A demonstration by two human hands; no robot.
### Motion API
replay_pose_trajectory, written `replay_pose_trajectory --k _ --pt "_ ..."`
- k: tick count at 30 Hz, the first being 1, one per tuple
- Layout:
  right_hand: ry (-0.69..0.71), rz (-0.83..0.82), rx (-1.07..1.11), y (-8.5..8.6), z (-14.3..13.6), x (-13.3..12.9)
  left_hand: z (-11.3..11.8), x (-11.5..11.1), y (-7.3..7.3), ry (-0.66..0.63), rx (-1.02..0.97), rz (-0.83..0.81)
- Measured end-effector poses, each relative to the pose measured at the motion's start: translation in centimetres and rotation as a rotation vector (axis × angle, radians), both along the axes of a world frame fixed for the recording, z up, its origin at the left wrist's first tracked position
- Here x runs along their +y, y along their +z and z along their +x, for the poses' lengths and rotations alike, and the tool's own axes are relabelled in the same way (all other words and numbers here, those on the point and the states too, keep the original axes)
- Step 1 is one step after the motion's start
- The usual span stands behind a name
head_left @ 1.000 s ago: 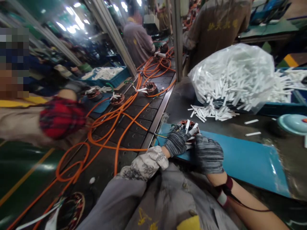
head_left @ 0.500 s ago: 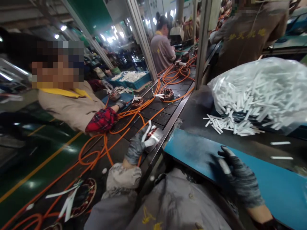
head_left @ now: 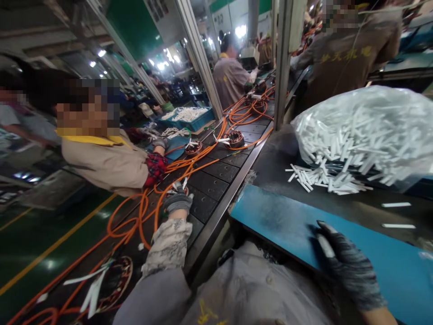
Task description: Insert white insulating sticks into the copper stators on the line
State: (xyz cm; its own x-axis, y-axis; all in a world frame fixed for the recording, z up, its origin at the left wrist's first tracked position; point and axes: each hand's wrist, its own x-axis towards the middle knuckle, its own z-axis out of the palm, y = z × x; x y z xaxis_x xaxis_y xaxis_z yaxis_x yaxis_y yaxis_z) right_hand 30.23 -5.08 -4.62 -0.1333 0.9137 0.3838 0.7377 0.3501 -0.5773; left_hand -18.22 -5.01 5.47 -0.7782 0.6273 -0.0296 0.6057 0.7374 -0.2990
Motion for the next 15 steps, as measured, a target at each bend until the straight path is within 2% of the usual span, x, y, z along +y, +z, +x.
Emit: replay_pose_trajectory --k 3,6,8,9,12,15 --pt "0.027 0.020 0.017 -1.3 0.6 -0.6 2.1 0.4 1.8 -0.053 0.031 0.010" --pt "0.019 0.053 0.043 -2.0 0.3 -0.7 5.5 2.5 3.6 -0.317 0.068 0.166" --pt "0.005 0.057 0.043 -2.2 0.1 -0.7 7.6 5.7 4.2 -0.580 0.002 0.254" --pt "0.007 0.057 0.041 -2.2 0.0 -0.7 8.3 7.6 4.3 -0.699 -0.065 0.240" --pt "0.033 0.052 0.051 -2.5 0.0 -0.7 8.8 14.1 4.1 -0.802 -0.102 0.225" --pt "0.044 0.054 0.073 -2.9 -0.1 -0.9 7.5 19.5 3.9 -0.831 -0.105 0.221"
